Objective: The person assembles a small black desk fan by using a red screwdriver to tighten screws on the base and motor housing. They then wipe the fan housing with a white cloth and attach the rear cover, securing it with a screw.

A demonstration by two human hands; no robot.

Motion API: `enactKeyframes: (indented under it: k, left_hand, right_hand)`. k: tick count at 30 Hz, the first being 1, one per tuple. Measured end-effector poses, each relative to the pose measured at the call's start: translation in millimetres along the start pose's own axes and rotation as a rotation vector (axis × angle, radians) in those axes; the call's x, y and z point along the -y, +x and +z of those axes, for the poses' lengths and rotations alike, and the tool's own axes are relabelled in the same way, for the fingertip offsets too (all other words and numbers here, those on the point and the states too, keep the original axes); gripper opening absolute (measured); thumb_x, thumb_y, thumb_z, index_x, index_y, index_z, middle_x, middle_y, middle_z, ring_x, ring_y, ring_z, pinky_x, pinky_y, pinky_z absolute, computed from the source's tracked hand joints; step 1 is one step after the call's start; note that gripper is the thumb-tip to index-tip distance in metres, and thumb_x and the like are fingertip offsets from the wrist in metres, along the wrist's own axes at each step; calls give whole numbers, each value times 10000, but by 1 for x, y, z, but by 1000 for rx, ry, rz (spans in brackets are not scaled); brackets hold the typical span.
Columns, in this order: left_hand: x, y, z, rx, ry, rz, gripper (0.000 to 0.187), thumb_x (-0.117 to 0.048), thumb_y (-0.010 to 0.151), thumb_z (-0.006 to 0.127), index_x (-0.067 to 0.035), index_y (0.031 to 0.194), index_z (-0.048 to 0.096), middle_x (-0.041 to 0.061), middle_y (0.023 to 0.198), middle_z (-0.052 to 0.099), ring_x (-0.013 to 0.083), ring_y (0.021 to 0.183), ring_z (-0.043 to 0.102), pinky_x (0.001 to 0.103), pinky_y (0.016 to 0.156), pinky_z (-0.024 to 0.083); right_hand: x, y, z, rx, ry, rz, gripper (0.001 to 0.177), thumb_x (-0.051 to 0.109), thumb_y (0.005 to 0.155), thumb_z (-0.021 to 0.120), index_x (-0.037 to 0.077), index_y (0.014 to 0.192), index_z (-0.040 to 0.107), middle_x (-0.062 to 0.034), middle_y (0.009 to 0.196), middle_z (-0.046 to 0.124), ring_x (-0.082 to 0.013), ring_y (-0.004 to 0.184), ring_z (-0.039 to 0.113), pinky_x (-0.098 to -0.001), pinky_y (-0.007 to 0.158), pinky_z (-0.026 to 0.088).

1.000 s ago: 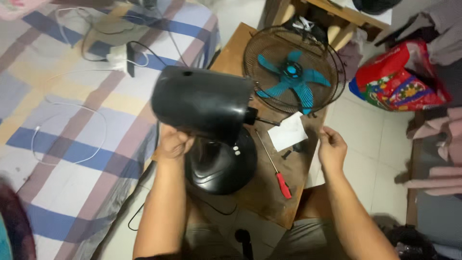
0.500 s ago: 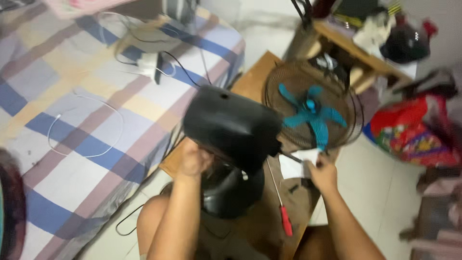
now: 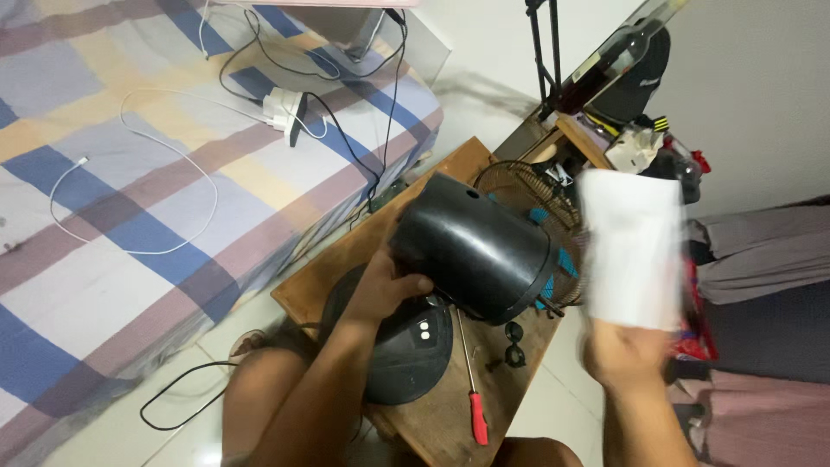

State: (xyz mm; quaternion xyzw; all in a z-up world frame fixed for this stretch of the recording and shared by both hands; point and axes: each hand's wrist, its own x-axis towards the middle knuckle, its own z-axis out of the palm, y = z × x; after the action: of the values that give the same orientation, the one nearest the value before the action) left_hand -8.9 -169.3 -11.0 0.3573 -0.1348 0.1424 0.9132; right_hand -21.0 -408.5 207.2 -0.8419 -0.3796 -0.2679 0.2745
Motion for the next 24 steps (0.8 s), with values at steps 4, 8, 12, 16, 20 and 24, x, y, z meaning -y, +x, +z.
enactKeyframes:
  k: [4,8,12,16,20,24]
  left_hand:
    - [-1,-1,4,-10,115,-57,817,-288,770,881,73,1425,551,154,1317,669,279,1266,628,411,1114,484]
    - [-10,1,10,122,8,100,871,-350,830,885,45,1491,478,128,1381,621,258,1328,575,388,1168,434]
    - [-20,-1,21,56,-53,61,992,-350,756,924,27,1510,401,144,1360,622,271,1281,588,420,1121,466]
    - [-18,-1,25,64,-62,104,1060,-336,754,928,29,1576,367,141,1426,577,256,1358,534,396,1171,407]
    - [-11,3,20,35,-98,63,1111,-317,713,951,2,1573,323,117,1440,553,245,1360,520,403,1167,409]
    - [-10,2,13,43,66,49,1036,-290,761,908,26,1589,372,137,1409,605,265,1343,572,403,1183,435]
  right_hand:
    - [34,31,19,280,127,-74,652,105,895,419,-68,1513,304,-275,1458,526,-359,1396,524,-443,1155,385]
    - [54,10,25,305,-264,-194,635,148,878,478,2,1495,441,-255,1561,452,-416,1526,379,-545,1250,322]
    - [69,-30,32,391,-363,-311,768,395,886,569,-59,1476,379,-280,1561,366,-476,1502,275,-659,1183,222]
    - [68,-24,31,329,-523,-328,1044,686,850,541,-90,1516,331,-330,1591,303,-474,1485,285,-684,1170,183]
    - [49,26,14,428,-311,-13,830,600,1003,452,-65,1497,408,-274,1539,448,-437,1422,422,-490,1172,326]
    - [20,69,23,580,39,539,653,487,1044,351,-54,1323,587,-256,1329,629,-415,1263,607,-412,1123,437]
